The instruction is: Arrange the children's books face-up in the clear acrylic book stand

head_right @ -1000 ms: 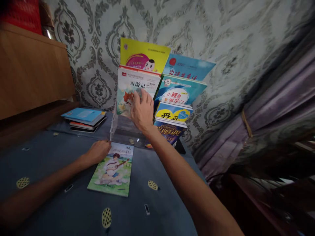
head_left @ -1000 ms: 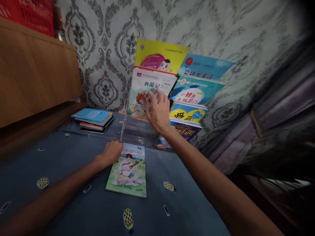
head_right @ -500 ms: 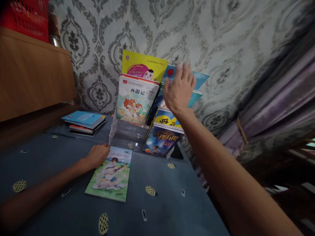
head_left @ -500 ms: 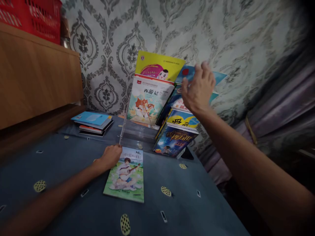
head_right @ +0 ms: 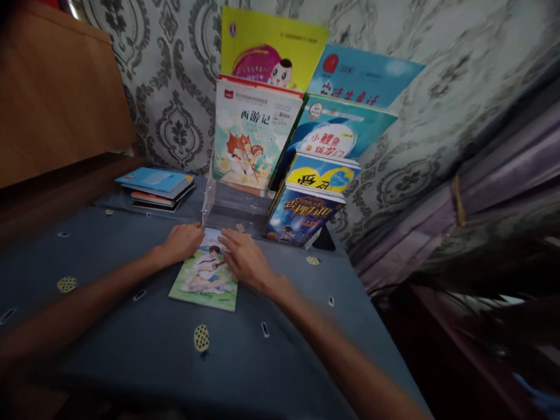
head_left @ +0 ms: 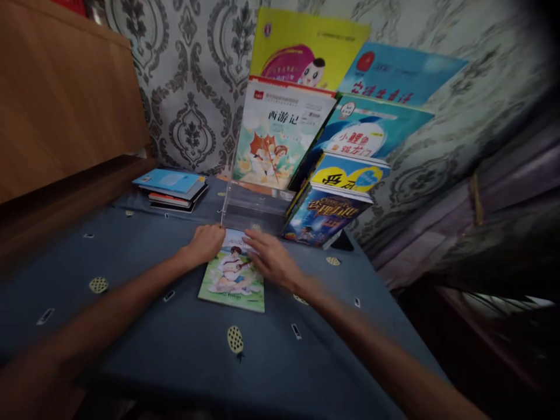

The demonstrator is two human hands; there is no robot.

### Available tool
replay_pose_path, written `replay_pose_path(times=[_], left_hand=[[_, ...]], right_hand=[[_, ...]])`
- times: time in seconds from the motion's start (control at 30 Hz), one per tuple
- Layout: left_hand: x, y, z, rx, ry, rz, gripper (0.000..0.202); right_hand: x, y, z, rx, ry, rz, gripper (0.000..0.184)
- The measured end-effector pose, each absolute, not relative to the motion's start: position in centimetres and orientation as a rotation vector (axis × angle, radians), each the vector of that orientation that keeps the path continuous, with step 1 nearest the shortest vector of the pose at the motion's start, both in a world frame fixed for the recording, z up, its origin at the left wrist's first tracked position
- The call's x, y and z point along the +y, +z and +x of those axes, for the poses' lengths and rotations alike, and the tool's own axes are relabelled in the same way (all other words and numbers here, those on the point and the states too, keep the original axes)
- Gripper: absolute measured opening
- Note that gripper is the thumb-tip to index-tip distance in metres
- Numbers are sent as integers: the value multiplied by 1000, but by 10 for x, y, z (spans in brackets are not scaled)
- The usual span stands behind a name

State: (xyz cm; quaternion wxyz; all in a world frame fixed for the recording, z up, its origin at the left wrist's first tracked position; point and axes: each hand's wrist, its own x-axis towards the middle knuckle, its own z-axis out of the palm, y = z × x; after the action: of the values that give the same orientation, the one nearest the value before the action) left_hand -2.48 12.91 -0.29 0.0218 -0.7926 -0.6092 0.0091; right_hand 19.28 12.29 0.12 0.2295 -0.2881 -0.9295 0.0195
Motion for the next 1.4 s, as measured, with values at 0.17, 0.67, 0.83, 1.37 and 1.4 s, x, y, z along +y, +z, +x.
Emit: replay_pose_path(times=[0.17, 0.67, 0.83, 1.37, 1.4], left_hand=[[129, -1, -27, -1872, 60, -2441, 34], [130, -8, -27, -1724, 18, -2431, 35], [138, -16, -33, -1616, -70, -2527, 35], [89, -18, 6, -777, -231, -3143, 38], [83, -17, 5, -715, -254, -3167, 40]], right_hand=[[120, -44, 146, -2644, 222, -997, 45], [142, -63, 213, -2444, 264, -1267, 48], [120, -58, 221, -2440, 346, -1258, 49], [113, -64, 234, -2396, 455, -1177, 47], [113, -65, 234, -2398, 454, -1172, 48]])
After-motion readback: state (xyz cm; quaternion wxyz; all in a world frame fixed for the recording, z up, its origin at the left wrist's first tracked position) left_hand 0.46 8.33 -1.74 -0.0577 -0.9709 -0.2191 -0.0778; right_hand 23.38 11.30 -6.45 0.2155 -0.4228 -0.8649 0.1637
